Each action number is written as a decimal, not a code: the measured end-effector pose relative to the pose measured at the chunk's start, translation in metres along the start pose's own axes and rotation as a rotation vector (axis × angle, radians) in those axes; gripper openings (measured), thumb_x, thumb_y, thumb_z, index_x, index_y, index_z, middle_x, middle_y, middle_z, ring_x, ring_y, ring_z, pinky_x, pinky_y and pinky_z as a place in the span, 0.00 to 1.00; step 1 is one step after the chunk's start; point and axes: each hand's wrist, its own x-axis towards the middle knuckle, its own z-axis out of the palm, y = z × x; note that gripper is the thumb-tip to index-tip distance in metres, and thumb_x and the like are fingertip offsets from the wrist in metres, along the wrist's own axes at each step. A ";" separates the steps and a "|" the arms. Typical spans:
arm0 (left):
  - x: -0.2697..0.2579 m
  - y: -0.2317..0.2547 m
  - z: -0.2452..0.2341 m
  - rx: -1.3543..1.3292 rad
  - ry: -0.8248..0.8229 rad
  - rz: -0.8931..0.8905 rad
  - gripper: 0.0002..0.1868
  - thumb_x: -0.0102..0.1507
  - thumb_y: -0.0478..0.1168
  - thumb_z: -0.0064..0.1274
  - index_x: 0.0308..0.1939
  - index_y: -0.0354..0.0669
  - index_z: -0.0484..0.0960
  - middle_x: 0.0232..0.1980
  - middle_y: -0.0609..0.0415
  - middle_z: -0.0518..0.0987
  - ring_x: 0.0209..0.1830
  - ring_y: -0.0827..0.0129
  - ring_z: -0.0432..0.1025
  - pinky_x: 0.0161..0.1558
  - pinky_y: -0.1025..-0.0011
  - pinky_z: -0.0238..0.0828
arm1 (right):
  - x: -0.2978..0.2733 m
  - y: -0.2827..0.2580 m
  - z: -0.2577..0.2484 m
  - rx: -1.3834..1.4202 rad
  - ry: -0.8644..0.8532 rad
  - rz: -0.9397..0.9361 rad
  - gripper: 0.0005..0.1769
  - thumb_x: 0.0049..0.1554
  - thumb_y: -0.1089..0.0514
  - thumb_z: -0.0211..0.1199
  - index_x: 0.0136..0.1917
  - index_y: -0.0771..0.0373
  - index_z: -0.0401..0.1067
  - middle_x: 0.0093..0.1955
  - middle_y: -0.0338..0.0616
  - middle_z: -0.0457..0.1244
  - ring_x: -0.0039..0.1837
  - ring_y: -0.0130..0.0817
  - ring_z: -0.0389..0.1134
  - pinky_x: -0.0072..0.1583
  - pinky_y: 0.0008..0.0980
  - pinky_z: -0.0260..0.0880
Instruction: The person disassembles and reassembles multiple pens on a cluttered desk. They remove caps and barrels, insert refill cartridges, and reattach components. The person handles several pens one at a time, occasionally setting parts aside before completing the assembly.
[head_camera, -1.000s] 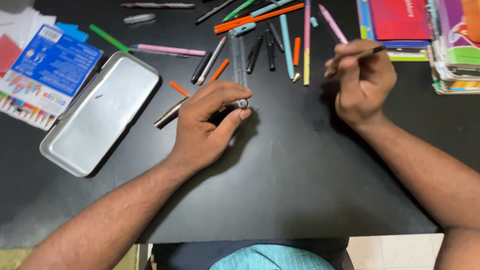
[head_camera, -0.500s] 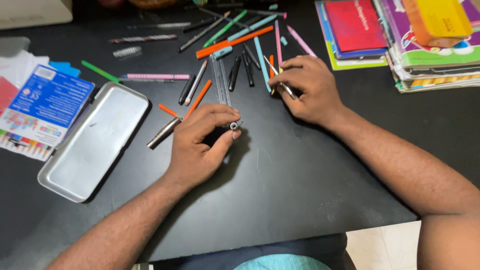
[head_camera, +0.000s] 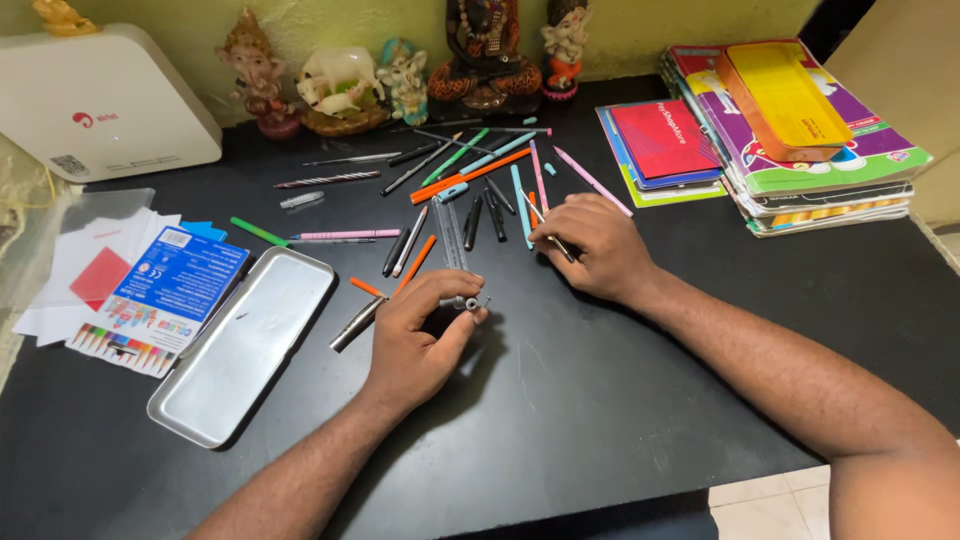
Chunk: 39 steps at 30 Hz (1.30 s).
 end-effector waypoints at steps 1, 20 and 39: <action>0.000 0.001 0.000 -0.011 -0.003 -0.045 0.09 0.62 0.30 0.58 0.46 0.37 0.81 0.51 0.52 0.84 0.49 0.69 0.80 0.51 0.73 0.78 | -0.001 -0.002 0.000 0.034 -0.002 0.038 0.10 0.51 0.67 0.71 0.46 0.60 0.76 0.46 0.39 0.70 0.49 0.38 0.72 0.55 0.37 0.70; 0.000 -0.004 0.002 0.036 -0.038 -0.128 0.12 0.62 0.35 0.63 0.49 0.37 0.84 0.39 0.53 0.83 0.38 0.72 0.79 0.42 0.75 0.76 | -0.002 -0.032 0.002 0.259 -0.091 -0.088 0.15 0.48 0.70 0.67 0.49 0.60 0.77 0.49 0.43 0.71 0.52 0.39 0.74 0.53 0.34 0.75; 0.000 -0.003 0.001 0.026 -0.046 -0.112 0.11 0.63 0.35 0.62 0.49 0.37 0.84 0.40 0.54 0.83 0.39 0.74 0.79 0.43 0.75 0.77 | -0.001 -0.027 0.001 -0.028 -0.300 0.145 0.09 0.52 0.52 0.69 0.46 0.54 0.81 0.44 0.35 0.68 0.51 0.37 0.64 0.53 0.39 0.61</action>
